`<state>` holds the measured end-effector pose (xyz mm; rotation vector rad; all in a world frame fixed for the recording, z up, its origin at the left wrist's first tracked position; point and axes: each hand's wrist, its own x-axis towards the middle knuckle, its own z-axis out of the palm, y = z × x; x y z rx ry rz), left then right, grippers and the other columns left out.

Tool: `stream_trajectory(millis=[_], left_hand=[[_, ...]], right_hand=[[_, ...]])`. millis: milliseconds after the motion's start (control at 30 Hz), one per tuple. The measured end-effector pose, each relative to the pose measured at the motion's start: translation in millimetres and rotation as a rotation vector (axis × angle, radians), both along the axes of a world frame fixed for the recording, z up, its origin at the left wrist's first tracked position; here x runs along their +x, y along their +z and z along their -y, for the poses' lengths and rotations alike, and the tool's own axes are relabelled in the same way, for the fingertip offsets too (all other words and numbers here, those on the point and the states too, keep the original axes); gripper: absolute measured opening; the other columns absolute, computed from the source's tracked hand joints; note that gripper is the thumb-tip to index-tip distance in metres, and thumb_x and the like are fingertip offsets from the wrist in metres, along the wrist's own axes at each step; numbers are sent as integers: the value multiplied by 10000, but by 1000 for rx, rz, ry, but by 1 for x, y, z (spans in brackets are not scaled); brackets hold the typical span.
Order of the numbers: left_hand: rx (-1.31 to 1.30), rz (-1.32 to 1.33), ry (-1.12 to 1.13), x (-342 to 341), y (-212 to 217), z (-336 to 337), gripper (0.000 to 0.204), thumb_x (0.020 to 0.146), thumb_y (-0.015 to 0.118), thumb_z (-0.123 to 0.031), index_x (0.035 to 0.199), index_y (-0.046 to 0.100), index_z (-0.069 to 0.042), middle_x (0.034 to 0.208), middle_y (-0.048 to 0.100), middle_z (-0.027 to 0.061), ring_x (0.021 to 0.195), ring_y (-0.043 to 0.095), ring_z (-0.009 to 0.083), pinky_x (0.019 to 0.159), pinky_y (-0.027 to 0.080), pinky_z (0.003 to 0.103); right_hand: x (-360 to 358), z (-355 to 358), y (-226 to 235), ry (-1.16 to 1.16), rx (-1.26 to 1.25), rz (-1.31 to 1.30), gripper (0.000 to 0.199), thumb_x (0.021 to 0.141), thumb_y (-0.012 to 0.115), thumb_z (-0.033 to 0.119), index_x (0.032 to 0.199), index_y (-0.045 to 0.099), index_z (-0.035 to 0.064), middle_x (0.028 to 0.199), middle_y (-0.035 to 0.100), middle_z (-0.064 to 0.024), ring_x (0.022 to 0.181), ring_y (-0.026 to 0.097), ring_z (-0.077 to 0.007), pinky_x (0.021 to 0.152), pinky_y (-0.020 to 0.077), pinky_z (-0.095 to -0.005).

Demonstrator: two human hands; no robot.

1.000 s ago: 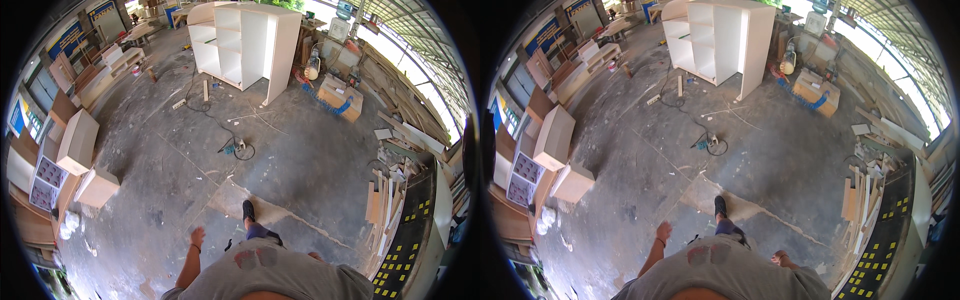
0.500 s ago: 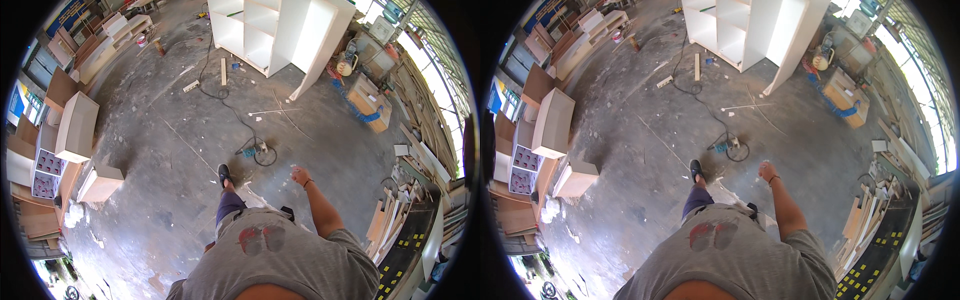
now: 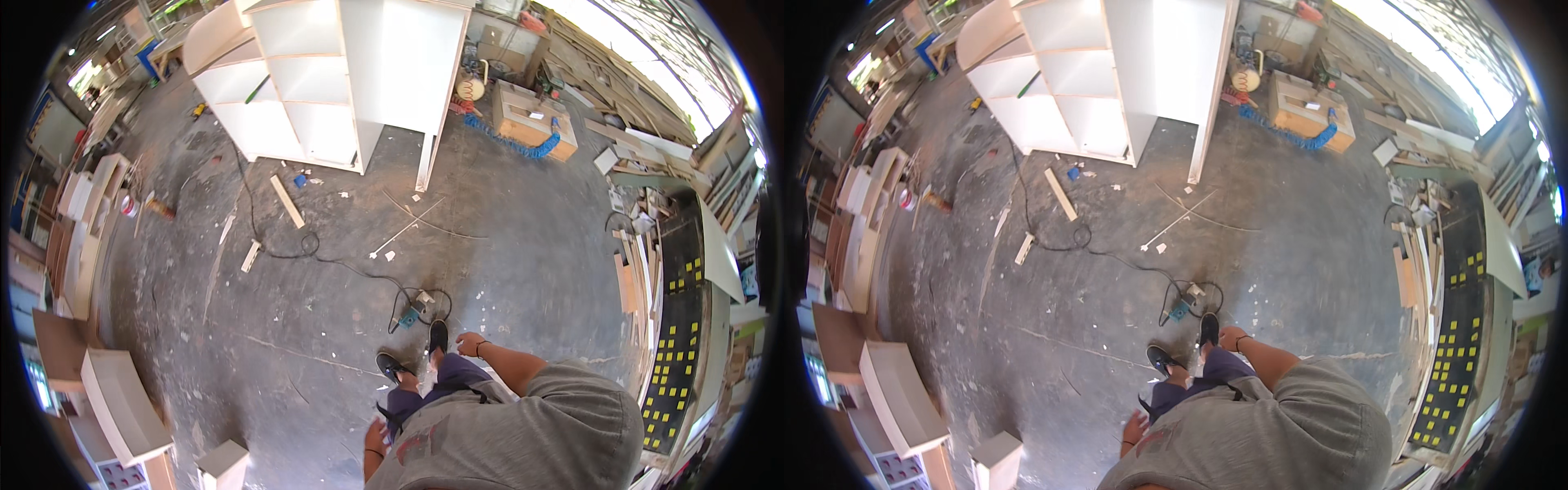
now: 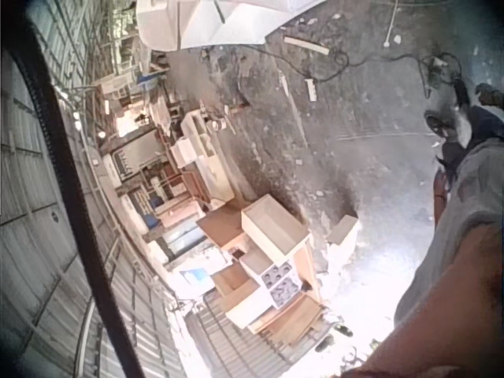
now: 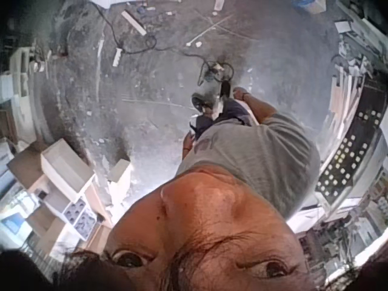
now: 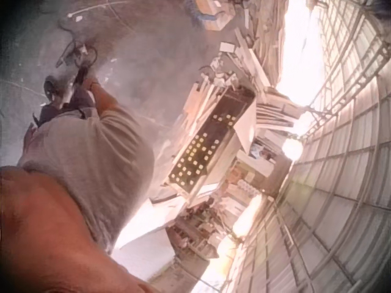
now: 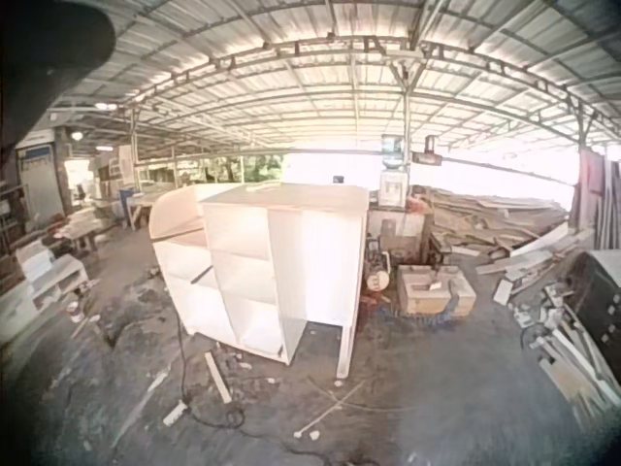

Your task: The person handles large laminate sheets and then uses a hand-held power router and a metal file to trim and smooth the edges of a wooden cabinet unit.

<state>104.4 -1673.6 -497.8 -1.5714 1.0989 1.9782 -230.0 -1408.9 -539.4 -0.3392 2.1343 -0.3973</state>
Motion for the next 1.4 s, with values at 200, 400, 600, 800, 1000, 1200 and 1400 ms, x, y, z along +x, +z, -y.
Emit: stream_trajectory(millis=[200, 400, 600, 800, 1000, 1200, 1400], left_hand=[[-558, 203, -835, 40, -66, -55, 686, 852, 555, -533, 1289, 483, -10, 1191, 547, 293, 1152, 511, 409, 1014, 380, 448], [-515, 406, -823, -17, -18, -100, 836, 791, 619, -581, 1416, 331, -106, 1375, 358, 230, 1279, 355, 402, 1024, 310, 572], [-496, 415, -808, -27, -35, -116, 865, 788, 623, -582, 1434, 297, -110, 1421, 309, 223, 1317, 308, 404, 1033, 287, 591], [-520, 406, -784, -45, -63, -112, 875, 779, 642, -570, 1426, 304, -87, 1413, 324, 235, 1317, 318, 400, 1042, 290, 566], [-511, 432, -766, -46, -84, -101, 886, 771, 661, -558, 1419, 311, -64, 1406, 338, 246, 1318, 328, 396, 1052, 293, 542], [-535, 428, -735, -51, -96, -95, 897, 763, 680, -545, 1411, 317, -41, 1398, 353, 257, 1319, 338, 392, 1061, 295, 517], [-591, 382, -685, -49, -96, -98, 908, 755, 699, -533, 1403, 324, -18, 1391, 368, 268, 1319, 348, 388, 1071, 298, 492]], right_hand=[[-12, 33, -93, 55, -44, 201, 297, 748, 583, 259, 956, 703, 83, 881, 698, -156, 813, 677, -318, 755, 525, -384], [-31, 84, -195, 406, 6, -55, 258, 743, 565, 234, 882, 704, 66, 926, 676, -190, 898, 655, -361, 776, 512, -426], [-83, 120, -289, 378, 97, 43, 307, 733, 562, 151, 1014, 657, 71, 951, 668, -208, 927, 651, -353, 793, 514, -429], [-86, 128, -389, 558, 140, -260, 368, 775, 574, 165, 1129, 599, 65, 1119, 599, -150, 1106, 549, -328, 957, 429, -434], [-67, 118, -485, 796, 82, -674, 350, 878, 494, 191, 1198, 562, 66, 1166, 541, -126, 1197, 434, -292, 1041, 314, -520], [-87, 135, -507, 798, 169, -438, 333, 847, 552, 224, 1164, 559, 121, 1154, 566, -83, 1139, 482, -301, 1036, 318, -534], [-96, 123, -412, 656, -105, -213, 747, 495, 811, 340, 1133, 526, 78, 1069, 567, -157, 1040, 542, -342, 920, 430, -471]])
